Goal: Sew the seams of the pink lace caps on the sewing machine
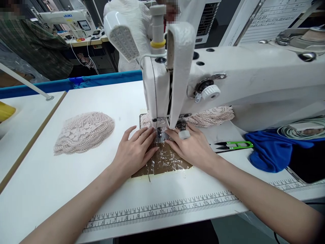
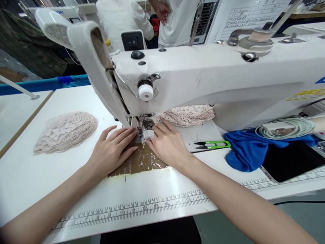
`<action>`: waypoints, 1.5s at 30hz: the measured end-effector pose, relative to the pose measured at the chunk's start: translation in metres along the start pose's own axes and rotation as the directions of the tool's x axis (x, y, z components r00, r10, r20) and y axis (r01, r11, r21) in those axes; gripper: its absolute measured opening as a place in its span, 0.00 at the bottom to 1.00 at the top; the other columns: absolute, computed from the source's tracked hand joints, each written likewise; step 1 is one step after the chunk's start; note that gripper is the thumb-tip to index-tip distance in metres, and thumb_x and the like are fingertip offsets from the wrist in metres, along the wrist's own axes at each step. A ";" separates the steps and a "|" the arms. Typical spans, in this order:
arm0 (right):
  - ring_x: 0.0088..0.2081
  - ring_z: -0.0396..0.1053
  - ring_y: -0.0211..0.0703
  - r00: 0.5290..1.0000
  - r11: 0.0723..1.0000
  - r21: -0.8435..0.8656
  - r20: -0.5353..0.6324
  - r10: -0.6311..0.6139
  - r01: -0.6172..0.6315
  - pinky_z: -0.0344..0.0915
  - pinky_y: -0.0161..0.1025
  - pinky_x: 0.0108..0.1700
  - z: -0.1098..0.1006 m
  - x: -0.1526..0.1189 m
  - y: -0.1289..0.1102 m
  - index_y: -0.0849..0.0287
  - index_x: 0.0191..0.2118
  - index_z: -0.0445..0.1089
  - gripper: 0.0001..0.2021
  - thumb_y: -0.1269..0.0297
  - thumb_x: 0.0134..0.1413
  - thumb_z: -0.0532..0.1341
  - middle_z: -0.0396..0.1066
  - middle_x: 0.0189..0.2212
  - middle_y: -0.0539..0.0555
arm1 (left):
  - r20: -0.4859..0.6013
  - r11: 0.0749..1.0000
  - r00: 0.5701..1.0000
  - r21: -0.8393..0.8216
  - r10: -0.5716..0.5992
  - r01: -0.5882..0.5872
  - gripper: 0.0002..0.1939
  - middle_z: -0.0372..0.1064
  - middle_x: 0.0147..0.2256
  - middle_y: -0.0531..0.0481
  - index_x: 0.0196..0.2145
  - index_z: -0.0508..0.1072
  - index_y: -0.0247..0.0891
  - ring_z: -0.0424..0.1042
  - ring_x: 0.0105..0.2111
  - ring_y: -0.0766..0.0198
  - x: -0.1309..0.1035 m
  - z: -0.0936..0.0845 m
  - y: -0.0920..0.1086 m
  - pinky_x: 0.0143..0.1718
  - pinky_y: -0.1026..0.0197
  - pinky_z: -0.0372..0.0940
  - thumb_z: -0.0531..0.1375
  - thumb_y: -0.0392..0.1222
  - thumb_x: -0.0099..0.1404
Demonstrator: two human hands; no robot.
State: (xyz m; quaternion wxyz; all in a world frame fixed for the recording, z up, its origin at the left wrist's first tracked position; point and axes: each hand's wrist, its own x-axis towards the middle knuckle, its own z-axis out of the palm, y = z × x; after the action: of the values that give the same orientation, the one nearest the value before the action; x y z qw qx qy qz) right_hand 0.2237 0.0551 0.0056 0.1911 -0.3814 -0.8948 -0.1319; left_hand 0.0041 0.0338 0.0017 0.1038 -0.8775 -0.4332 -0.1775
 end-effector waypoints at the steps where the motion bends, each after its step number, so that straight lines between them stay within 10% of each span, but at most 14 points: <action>1: 0.47 0.71 0.51 1.000 1.000 -0.006 0.001 0.004 -0.003 0.63 0.51 0.54 0.000 0.001 0.000 0.64 0.44 0.75 0.14 0.63 0.65 0.54 0.76 0.38 0.60 | 0.008 1.000 1.000 0.006 -0.012 0.012 0.20 0.69 0.55 0.41 0.56 0.67 0.34 0.68 0.54 0.52 0.001 0.000 -0.002 0.58 0.44 0.56 0.53 0.46 0.70; 6: 0.49 0.70 0.54 1.000 1.000 0.021 0.002 -0.007 0.007 0.62 0.52 0.56 0.001 0.002 0.001 0.65 0.46 0.73 0.12 0.69 0.63 0.54 0.76 0.37 0.62 | 0.064 0.999 0.997 0.027 -0.032 0.030 0.20 0.69 0.54 0.39 0.55 0.67 0.33 0.69 0.53 0.52 0.005 0.000 -0.009 0.58 0.46 0.57 0.52 0.46 0.71; 11: 0.48 0.69 0.51 0.998 0.997 0.062 -0.037 -0.046 0.048 0.59 0.53 0.58 -0.005 0.000 0.002 0.60 0.38 0.74 0.11 0.74 0.61 0.54 0.76 0.34 0.58 | -0.005 0.990 0.999 0.138 0.042 -0.041 0.11 0.75 0.32 0.45 0.40 0.74 0.34 0.74 0.32 0.58 -0.003 -0.014 0.020 0.47 0.47 0.64 0.54 0.41 0.69; 17: 0.44 0.69 0.48 0.997 0.995 0.076 -0.043 -0.067 0.070 0.59 0.50 0.58 -0.009 -0.002 0.004 0.59 0.37 0.75 0.13 0.76 0.59 0.54 0.76 0.34 0.55 | -0.086 0.838 0.898 -0.331 0.432 -0.435 0.09 0.75 0.33 0.51 0.42 0.71 0.37 0.72 0.33 0.66 -0.017 -0.027 0.043 0.33 0.63 0.67 0.52 0.32 0.69; 21: 0.41 0.69 0.46 0.997 0.988 0.140 -0.058 -0.054 0.061 0.62 0.48 0.53 -0.010 -0.003 0.004 0.59 0.38 0.76 0.13 0.74 0.61 0.53 0.76 0.35 0.55 | 0.013 0.995 0.997 -0.061 0.081 -0.080 0.12 0.74 0.42 0.42 0.49 0.68 0.35 0.73 0.41 0.57 -0.012 -0.025 0.012 0.36 0.57 0.69 0.50 0.36 0.70; 27: 0.34 0.70 0.42 0.996 0.933 0.349 0.043 0.076 -0.086 0.63 0.39 0.35 -0.010 -0.004 -0.005 0.59 0.40 0.76 0.14 0.60 0.65 0.54 0.75 0.33 0.54 | 0.252 0.970 0.941 -0.039 -0.224 0.241 0.15 0.60 0.14 0.58 0.32 0.65 0.38 0.55 0.11 0.69 -0.015 -0.028 0.000 0.15 0.66 0.45 0.46 0.46 0.72; 31: 0.32 0.70 0.39 0.957 0.788 0.569 0.278 0.084 -0.235 0.60 0.34 0.28 -0.017 -0.002 -0.014 0.57 0.38 0.74 0.14 0.51 0.58 0.61 0.73 0.37 0.52 | 0.313 0.760 0.876 -0.443 -0.366 0.475 0.12 0.54 0.15 0.61 0.30 0.61 0.40 0.53 0.15 0.70 -0.012 -0.036 0.019 0.17 0.67 0.51 0.49 0.46 0.71; 36: 0.24 0.67 0.34 0.897 0.469 0.794 0.441 -0.008 -0.387 0.61 0.32 0.26 -0.024 0.000 -0.016 0.58 0.30 0.68 0.11 0.61 0.62 0.59 0.68 0.23 0.46 | 0.182 0.644 0.905 -0.649 -0.385 0.405 0.11 0.69 0.32 0.50 0.28 0.64 0.40 0.69 0.35 0.63 -0.006 -0.040 0.015 0.34 0.60 0.65 0.53 0.44 0.67; 41: 0.22 0.69 0.34 0.824 0.043 0.829 0.559 -0.095 -0.558 0.64 0.31 0.26 -0.022 -0.001 -0.017 0.58 0.37 0.62 0.06 0.63 0.66 0.52 0.67 0.21 0.44 | 0.481 0.215 0.836 -0.816 -0.264 0.537 0.10 0.68 0.30 0.53 0.35 0.62 0.41 0.69 0.28 0.65 -0.007 -0.037 0.007 0.28 0.61 0.66 0.51 0.49 0.69; 45: 0.29 0.69 0.36 0.836 -0.012 0.837 0.547 -0.029 -0.548 0.66 0.34 0.31 -0.022 0.000 -0.020 0.58 0.37 0.64 0.06 0.61 0.64 0.56 0.69 0.25 0.47 | 0.580 0.101 0.791 -0.790 -0.193 0.604 0.13 0.70 0.36 0.49 0.41 0.63 0.41 0.72 0.35 0.63 -0.005 -0.039 0.011 0.33 0.60 0.69 0.53 0.53 0.68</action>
State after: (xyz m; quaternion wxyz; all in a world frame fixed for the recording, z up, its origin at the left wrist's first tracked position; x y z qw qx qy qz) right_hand 0.2141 0.0329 0.0235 0.2263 -0.3257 -0.6568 0.6414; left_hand 0.0019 0.0105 0.0350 -0.5832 -0.6078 -0.4641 -0.2739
